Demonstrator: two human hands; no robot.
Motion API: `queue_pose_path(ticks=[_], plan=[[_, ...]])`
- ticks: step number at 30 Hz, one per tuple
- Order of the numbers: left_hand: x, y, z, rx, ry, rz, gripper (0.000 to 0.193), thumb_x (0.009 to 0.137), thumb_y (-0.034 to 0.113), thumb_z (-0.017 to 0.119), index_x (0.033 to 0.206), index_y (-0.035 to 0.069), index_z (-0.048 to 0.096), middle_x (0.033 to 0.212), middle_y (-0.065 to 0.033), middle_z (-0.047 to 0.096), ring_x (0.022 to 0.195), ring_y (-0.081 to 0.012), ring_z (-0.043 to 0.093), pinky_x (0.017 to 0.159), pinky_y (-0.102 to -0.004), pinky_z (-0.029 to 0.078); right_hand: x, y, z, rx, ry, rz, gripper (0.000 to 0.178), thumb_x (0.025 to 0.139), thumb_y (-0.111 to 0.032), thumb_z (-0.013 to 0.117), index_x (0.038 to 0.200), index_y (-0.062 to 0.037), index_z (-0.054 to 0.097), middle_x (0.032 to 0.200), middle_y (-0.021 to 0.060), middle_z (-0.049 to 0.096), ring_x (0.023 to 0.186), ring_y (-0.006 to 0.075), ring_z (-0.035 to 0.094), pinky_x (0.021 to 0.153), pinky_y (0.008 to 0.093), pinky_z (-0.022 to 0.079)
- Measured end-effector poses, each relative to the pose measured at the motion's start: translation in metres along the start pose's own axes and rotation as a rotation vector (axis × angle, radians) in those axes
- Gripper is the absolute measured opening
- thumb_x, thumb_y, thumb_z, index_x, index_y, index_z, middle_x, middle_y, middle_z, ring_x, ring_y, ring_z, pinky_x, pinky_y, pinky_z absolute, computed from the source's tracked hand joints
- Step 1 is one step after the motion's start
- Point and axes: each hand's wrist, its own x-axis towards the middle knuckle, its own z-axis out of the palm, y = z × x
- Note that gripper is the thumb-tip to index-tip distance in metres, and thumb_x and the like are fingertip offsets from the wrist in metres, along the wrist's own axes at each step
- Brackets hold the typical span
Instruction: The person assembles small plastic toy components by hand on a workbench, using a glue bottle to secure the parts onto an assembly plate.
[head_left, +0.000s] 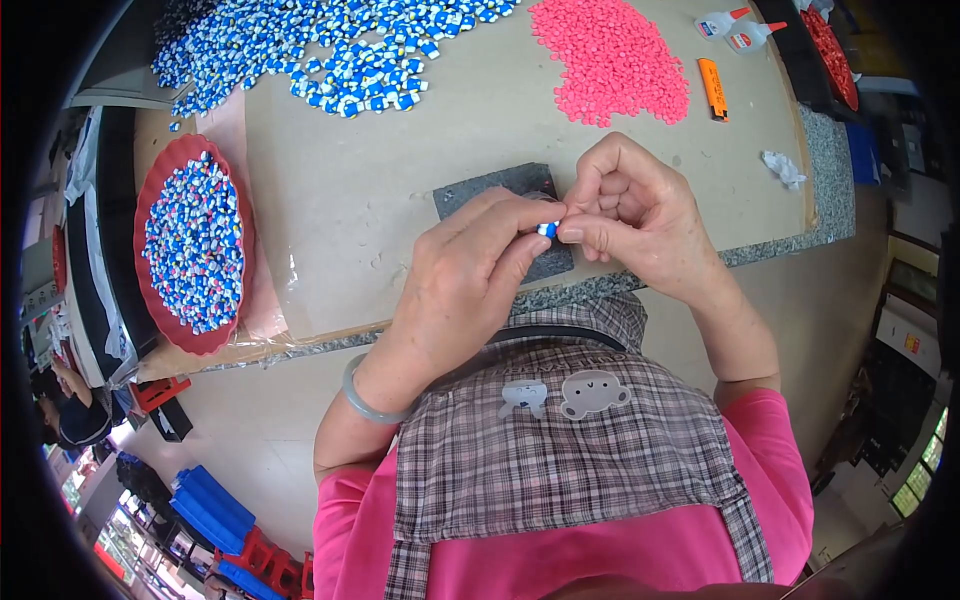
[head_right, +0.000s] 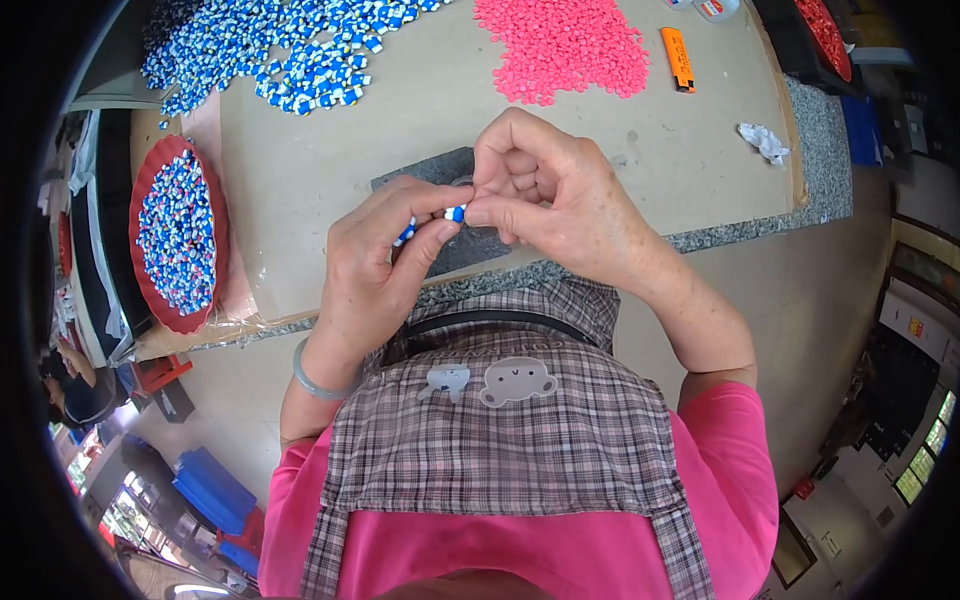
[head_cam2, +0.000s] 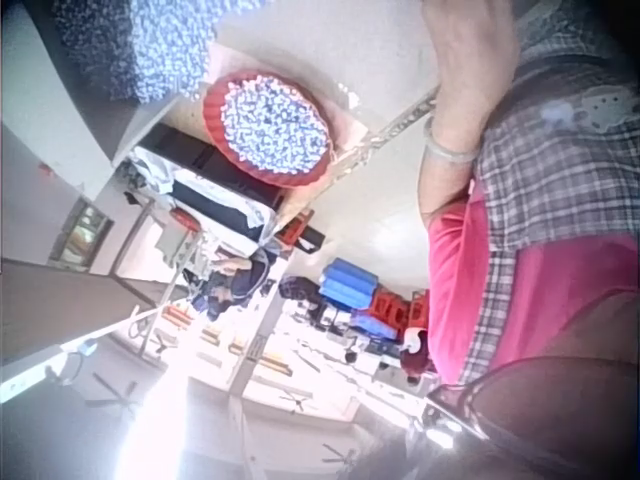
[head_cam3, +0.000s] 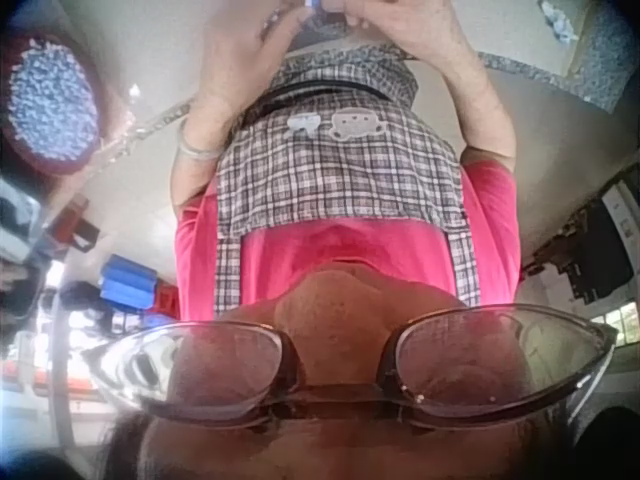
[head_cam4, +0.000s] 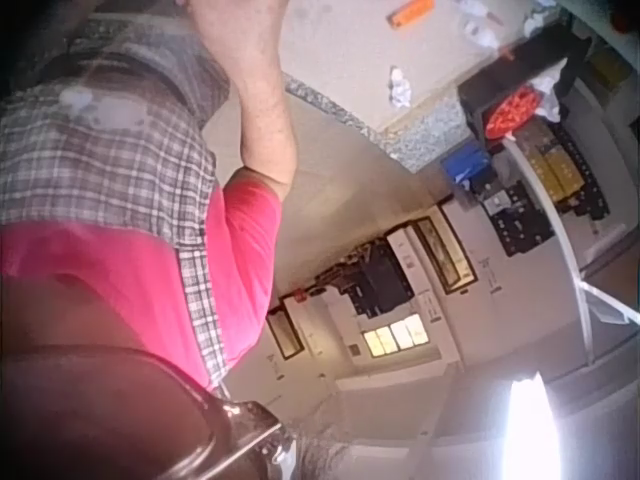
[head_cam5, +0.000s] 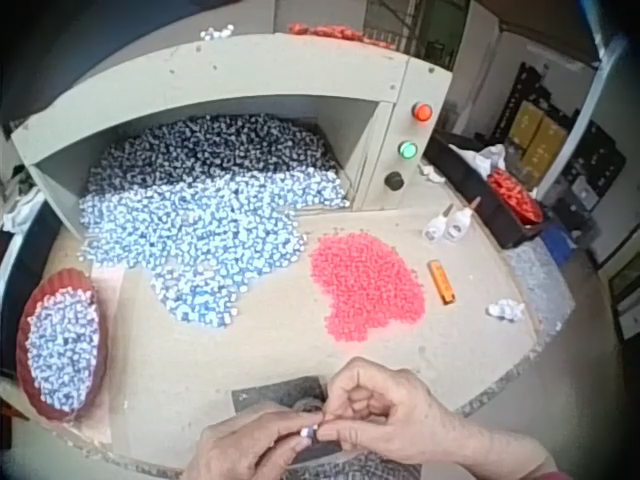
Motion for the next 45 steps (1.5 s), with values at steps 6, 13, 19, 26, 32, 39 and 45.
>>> queue_pose_path(ticks=[6, 13, 19, 26, 32, 39, 45], plan=[[0.002, -0.005, 0.000, 0.030, 0.007, 0.040, 0.019, 0.084, -0.004, 0.062, 0.102, 0.000, 0.064, 0.087, -0.0123, 0.063, 0.075, -0.0260, 0.064, 0.063, -0.0317, 0.051, -0.002, 0.007, 0.011, -0.389, 0.178, -0.310, 0.018, 0.081, -0.002, 0.071, 0.088, -0.0021, 0.054, 0.071, 0.0023, 0.060, 0.061, 0.0076, 0.058, 0.056, 0.0214, 0.048], [-0.008, -0.028, -0.022, -0.834, 0.113, -0.430, 0.014, 0.093, 0.005, 0.054, 0.106, -0.001, 0.059, 0.091, -0.0087, 0.063, 0.068, -0.0091, 0.052, 0.055, -0.0204, 0.040, 0.005, 0.030, -0.033, -0.559, 0.405, -0.271, 0.012, 0.079, -0.006, 0.073, 0.085, -0.0013, 0.063, 0.071, 0.0052, 0.062, 0.063, 0.0121, 0.061, 0.058, 0.0259, 0.049], [-0.001, -0.053, -0.045, -1.208, 0.323, -0.522, 0.017, 0.095, 0.009, 0.048, 0.105, -0.003, 0.056, 0.096, -0.0113, 0.060, 0.069, -0.0076, 0.044, 0.052, -0.0179, 0.034, 0.020, 0.053, -0.052, -0.842, 0.540, -0.246, 0.011, 0.080, -0.006, 0.071, 0.089, -0.0027, 0.066, 0.079, 0.0070, 0.063, 0.068, 0.0178, 0.064, 0.062, 0.0300, 0.051], [0.014, -0.081, -0.076, -0.637, 0.364, -0.510, 0.017, 0.094, 0.009, 0.054, 0.101, -0.003, 0.063, 0.090, -0.0037, 0.062, 0.069, -0.0109, 0.050, 0.062, -0.0200, 0.042, 0.032, 0.053, -0.048, -0.960, 0.535, -0.261, 0.009, 0.078, -0.005, 0.070, 0.084, -0.0031, 0.064, 0.081, 0.0070, 0.062, 0.069, 0.0232, 0.063, 0.062, 0.0332, 0.051], [0.032, -0.095, -0.069, 0.291, 0.395, -0.091, 0.013, 0.089, 0.007, 0.060, 0.098, 0.001, 0.068, 0.079, -0.0046, 0.058, 0.067, -0.0139, 0.054, 0.061, -0.0285, 0.046, 0.023, 0.034, -0.060, -0.961, 0.235, -0.324, 0.006, 0.078, -0.001, 0.065, 0.082, -0.0023, 0.059, 0.078, 0.0094, 0.058, 0.067, 0.0270, 0.059, 0.061, 0.0364, 0.047], [0.047, -0.089, -0.058, 0.496, 0.265, -0.104, 0.019, 0.077, 0.003, 0.070, 0.096, 0.005, 0.066, 0.081, -0.0097, 0.059, 0.069, -0.0229, 0.060, 0.061, -0.0353, 0.049, 0.010, 0.022, -0.062, -0.846, 0.186, -0.049, 0.012, 0.078, 0.002, 0.065, 0.085, -0.0011, 0.055, 0.076, 0.0086, 0.055, 0.064, 0.0190, 0.054, 0.060, 0.0314, 0.045], [0.055, -0.090, -0.059, 0.757, 0.156, 0.007, 0.012, 0.081, 0.009, 0.068, 0.092, 0.006, 0.064, 0.088, -0.0129, 0.060, 0.076, -0.0318, 0.063, 0.065, -0.0427, 0.050, 0.007, 0.036, -0.062, -0.862, 0.281, -0.257, 0.011, 0.080, -0.001, 0.066, 0.089, -0.0018, 0.061, 0.085, 0.0098, 0.062, 0.071, 0.0259, 0.061, 0.064, 0.0348, 0.049]])
